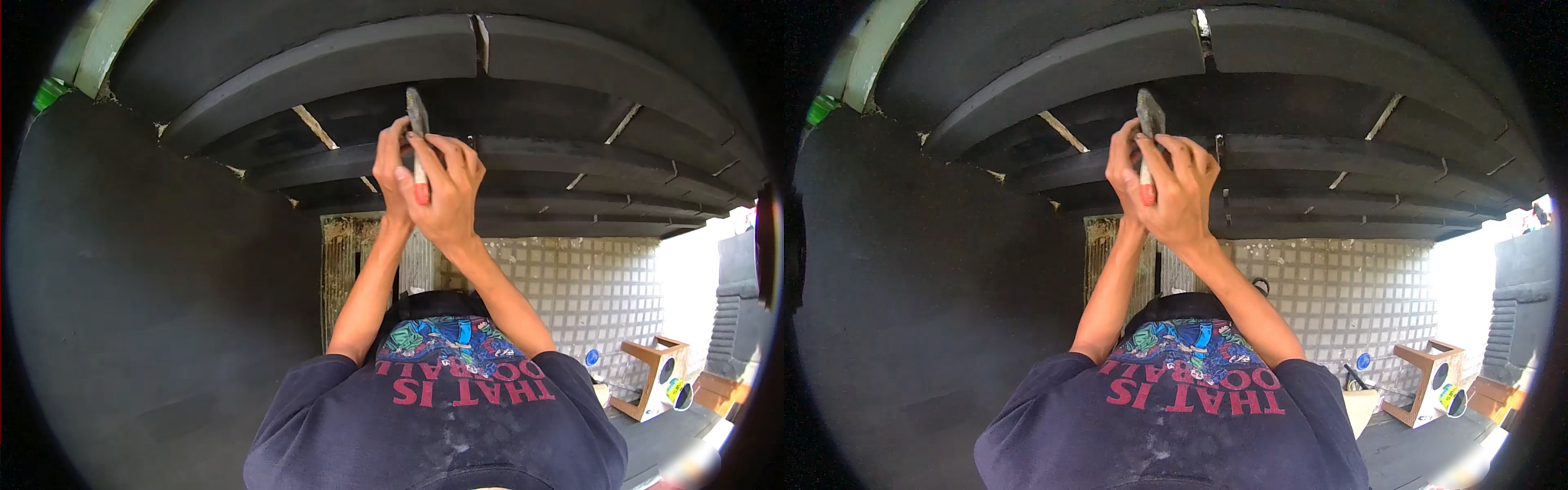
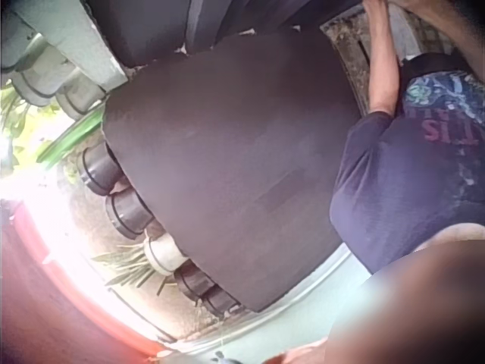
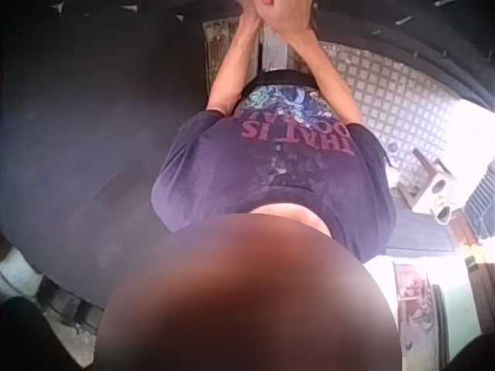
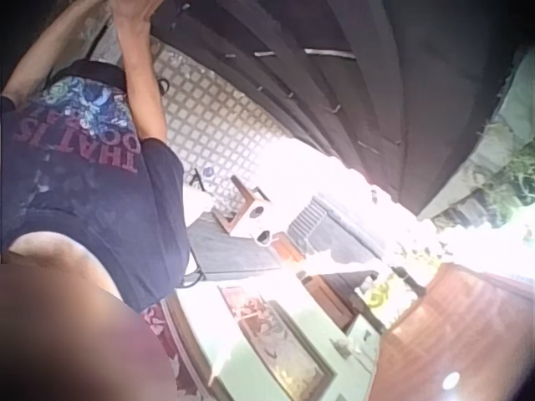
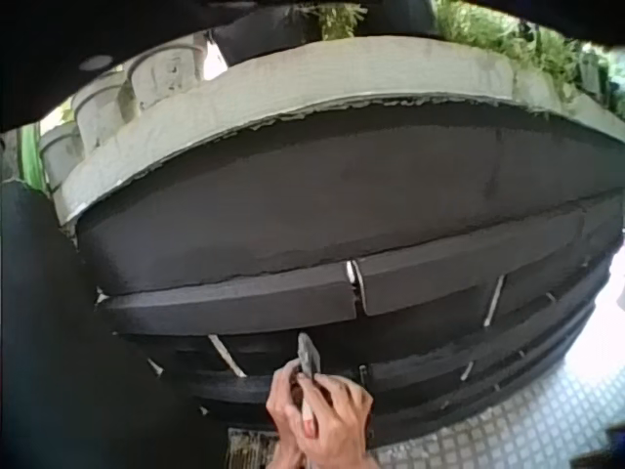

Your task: Apply black paint to the slats of a fence using a brush.

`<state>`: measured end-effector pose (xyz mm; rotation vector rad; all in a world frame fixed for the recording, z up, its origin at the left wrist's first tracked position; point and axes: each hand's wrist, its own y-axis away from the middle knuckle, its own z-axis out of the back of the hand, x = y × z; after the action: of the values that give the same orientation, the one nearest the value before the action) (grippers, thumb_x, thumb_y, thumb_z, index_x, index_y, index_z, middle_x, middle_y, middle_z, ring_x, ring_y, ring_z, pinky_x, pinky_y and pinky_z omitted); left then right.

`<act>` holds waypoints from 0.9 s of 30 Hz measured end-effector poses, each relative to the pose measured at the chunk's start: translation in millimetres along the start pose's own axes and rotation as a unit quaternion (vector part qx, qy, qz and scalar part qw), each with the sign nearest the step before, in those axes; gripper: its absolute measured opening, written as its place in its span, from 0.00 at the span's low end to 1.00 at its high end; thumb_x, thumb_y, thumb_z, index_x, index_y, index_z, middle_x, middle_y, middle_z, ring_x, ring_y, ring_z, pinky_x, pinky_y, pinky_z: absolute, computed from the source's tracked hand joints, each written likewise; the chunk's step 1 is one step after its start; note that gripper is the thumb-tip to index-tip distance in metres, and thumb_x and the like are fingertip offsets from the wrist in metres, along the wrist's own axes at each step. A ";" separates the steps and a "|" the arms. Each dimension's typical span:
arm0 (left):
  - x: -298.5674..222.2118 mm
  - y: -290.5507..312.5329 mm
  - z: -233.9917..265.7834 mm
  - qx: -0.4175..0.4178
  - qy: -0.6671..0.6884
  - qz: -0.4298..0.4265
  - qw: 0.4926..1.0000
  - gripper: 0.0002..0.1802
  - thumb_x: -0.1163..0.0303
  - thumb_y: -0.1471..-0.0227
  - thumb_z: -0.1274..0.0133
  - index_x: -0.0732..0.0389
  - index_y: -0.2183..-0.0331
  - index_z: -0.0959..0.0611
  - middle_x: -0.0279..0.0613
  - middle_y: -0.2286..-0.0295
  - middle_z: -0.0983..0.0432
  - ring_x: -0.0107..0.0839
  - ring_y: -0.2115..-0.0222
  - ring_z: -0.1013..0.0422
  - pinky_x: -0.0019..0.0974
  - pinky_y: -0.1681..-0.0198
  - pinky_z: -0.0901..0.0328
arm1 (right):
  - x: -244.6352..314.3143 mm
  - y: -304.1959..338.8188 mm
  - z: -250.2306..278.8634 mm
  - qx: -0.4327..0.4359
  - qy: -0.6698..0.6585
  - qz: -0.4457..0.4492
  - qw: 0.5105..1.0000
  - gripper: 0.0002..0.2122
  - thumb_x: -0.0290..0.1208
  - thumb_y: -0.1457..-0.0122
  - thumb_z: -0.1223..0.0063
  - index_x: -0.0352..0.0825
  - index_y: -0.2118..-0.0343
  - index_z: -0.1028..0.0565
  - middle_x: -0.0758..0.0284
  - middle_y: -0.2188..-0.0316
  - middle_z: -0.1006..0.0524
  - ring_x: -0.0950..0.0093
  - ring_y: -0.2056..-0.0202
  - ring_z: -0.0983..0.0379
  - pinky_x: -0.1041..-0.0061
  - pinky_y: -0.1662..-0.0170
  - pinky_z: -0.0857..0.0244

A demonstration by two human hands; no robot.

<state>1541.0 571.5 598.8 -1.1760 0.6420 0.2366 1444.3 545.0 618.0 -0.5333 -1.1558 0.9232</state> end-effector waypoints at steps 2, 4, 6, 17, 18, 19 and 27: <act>1.6 -5.5 2.1 -0.018 -0.019 0.006 1.000 0.25 0.76 0.52 0.38 0.67 0.50 0.20 0.50 0.62 0.23 0.44 0.66 0.22 0.40 0.62 0.26 | 1.3 0.4 1.9 0.032 0.009 0.007 0.999 0.25 0.41 0.49 0.33 0.37 0.48 0.20 0.63 0.50 0.24 0.60 0.44 0.34 0.57 0.41 0.46; -0.2 -6.1 -1.2 -0.057 -0.039 -0.012 0.998 0.25 0.77 0.53 0.34 0.66 0.51 0.19 0.49 0.64 0.23 0.42 0.68 0.23 0.38 0.66 0.27 | 2.7 2.1 6.0 0.050 0.016 0.012 0.999 0.27 0.42 0.51 0.31 0.37 0.47 0.20 0.63 0.49 0.25 0.59 0.43 0.35 0.55 0.40 0.46; 6.9 -0.3 -3.8 -0.088 -0.026 0.030 0.995 0.25 0.76 0.54 0.30 0.66 0.53 0.21 0.47 0.65 0.23 0.41 0.69 0.24 0.39 0.67 0.28 | 3.3 3.5 7.5 0.097 -0.007 0.039 0.994 0.31 0.42 0.55 0.28 0.37 0.46 0.21 0.62 0.47 0.27 0.57 0.41 0.37 0.52 0.38 0.48; 37.0 5.1 6.7 -0.167 0.022 0.113 0.979 0.17 0.73 0.48 0.31 0.66 0.58 0.20 0.38 0.71 0.22 0.26 0.73 0.29 0.32 0.67 0.31 | -20.7 0.2 13.4 0.217 -0.130 0.115 0.961 0.34 0.38 0.55 0.29 0.36 0.41 0.25 0.57 0.44 0.30 0.57 0.44 0.35 0.57 0.40 0.43; 35.9 7.0 9.5 -0.167 0.074 0.143 0.973 0.18 0.74 0.48 0.31 0.67 0.58 0.20 0.37 0.71 0.22 0.25 0.72 0.29 0.31 0.66 0.31 | -33.4 -0.6 18.2 0.204 -0.145 0.104 0.963 0.28 0.35 0.53 0.30 0.35 0.46 0.21 0.59 0.49 0.25 0.60 0.50 0.30 0.62 0.45 0.38; 27.5 2.6 8.3 -0.164 0.131 0.169 0.963 0.18 0.75 0.48 0.32 0.68 0.57 0.20 0.36 0.70 0.21 0.24 0.71 0.29 0.29 0.65 0.31 | -55.4 1.1 19.5 0.149 -0.141 0.095 0.974 0.21 0.31 0.52 0.32 0.35 0.53 0.17 0.62 0.59 0.21 0.61 0.59 0.27 0.64 0.52 0.34; 11.7 -5.3 2.1 -0.108 0.182 0.234 0.949 0.18 0.75 0.48 0.34 0.70 0.55 0.17 0.37 0.66 0.19 0.21 0.65 0.27 0.26 0.59 0.32 | -194.4 -22.1 24.5 0.236 -0.075 0.017 0.969 0.17 0.31 0.40 0.40 0.30 0.82 0.31 0.58 0.87 0.35 0.61 0.85 0.38 0.64 0.78 0.44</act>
<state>1553.7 569.6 596.6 -1.2765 1.2479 0.5079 1406.8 368.1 539.4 -0.0977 -1.0158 1.2395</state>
